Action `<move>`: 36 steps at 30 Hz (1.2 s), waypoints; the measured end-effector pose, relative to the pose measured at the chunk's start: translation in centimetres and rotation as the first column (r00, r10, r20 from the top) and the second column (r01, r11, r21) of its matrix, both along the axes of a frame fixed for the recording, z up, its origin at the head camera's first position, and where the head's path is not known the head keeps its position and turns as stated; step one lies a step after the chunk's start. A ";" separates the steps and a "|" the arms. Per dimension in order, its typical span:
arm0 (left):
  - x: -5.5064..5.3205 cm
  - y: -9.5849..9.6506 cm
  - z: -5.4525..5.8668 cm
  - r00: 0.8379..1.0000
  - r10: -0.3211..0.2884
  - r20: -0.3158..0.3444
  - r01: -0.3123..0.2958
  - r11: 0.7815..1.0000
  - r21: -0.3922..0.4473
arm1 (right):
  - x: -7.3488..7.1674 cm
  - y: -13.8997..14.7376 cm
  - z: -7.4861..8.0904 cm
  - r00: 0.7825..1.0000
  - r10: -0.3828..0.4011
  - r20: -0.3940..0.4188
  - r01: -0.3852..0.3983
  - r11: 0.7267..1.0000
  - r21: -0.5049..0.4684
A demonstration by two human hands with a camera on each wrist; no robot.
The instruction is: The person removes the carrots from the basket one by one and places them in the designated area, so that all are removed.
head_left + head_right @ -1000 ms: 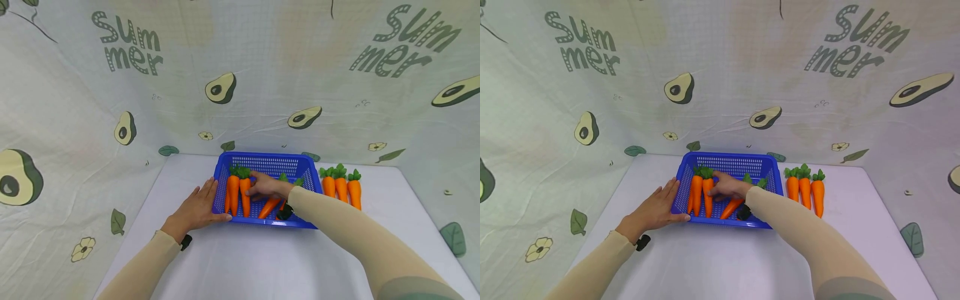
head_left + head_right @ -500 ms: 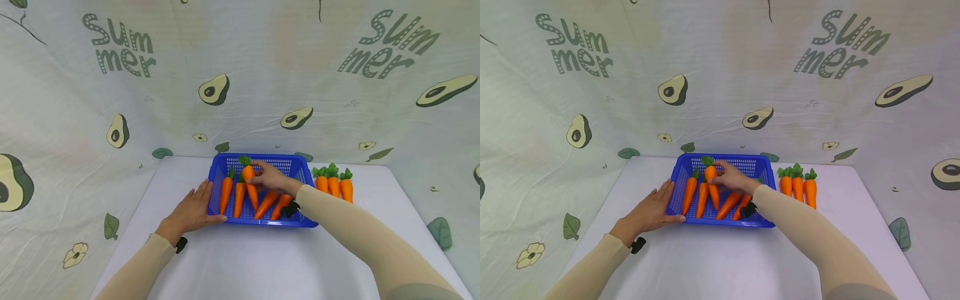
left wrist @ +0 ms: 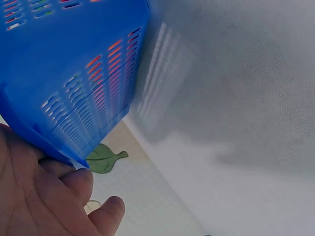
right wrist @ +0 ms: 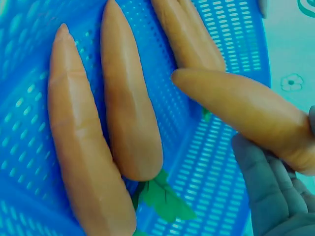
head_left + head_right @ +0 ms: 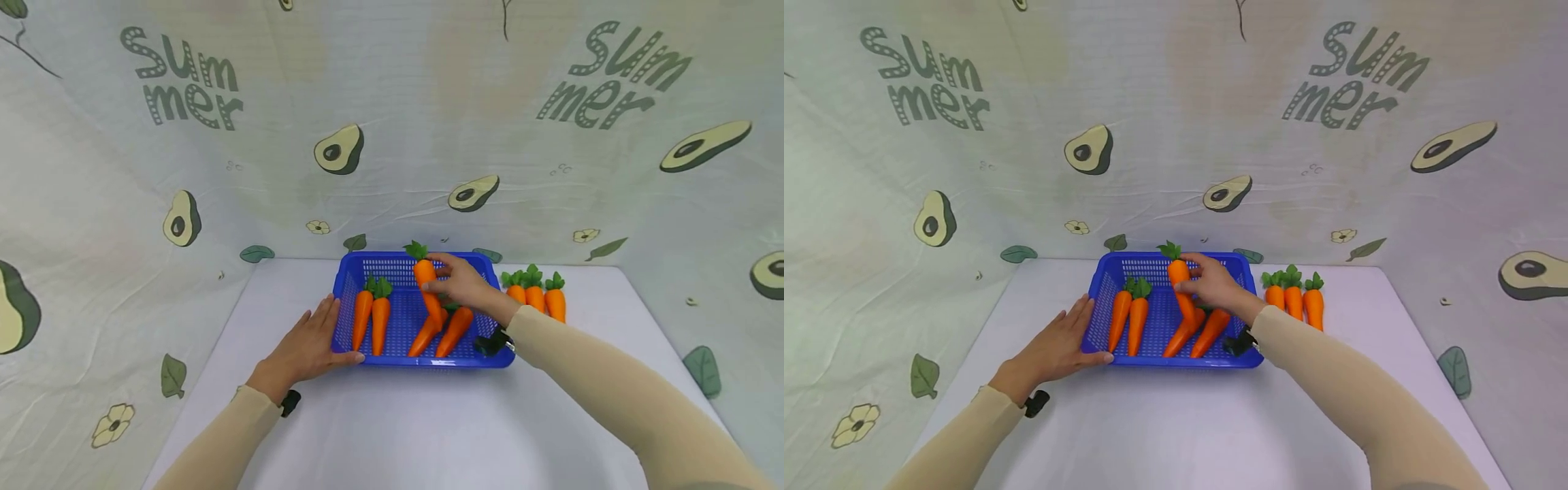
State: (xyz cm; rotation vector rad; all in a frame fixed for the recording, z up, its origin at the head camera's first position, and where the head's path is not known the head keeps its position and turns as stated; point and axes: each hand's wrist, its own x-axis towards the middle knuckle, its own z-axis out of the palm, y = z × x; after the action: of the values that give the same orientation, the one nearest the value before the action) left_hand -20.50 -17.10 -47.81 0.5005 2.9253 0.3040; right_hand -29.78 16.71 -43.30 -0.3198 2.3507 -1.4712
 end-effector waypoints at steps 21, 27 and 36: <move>0.1 -0.3 0.2 1.000 -0.008 -0.022 0.008 1.000 -0.019 | 1.8 6.3 2.0 0.992 -0.085 -0.088 0.091 0.994 0.068; 0.1 -0.3 0.3 1.000 -0.011 -0.014 0.010 1.000 -0.016 | 2.7 7.6 2.7 0.990 -0.101 -0.095 0.111 0.989 0.101; 0.0 -0.1 0.3 1.000 -0.028 -0.013 0.028 0.999 -0.016 | 3.5 10.4 3.3 0.986 -0.124 -0.110 0.141 0.977 0.161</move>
State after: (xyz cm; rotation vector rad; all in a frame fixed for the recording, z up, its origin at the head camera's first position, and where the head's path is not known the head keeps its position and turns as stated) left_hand -20.46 -17.24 -47.46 0.5429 2.9281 0.2748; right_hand -26.23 27.09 -39.95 -0.1992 2.6009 -1.3298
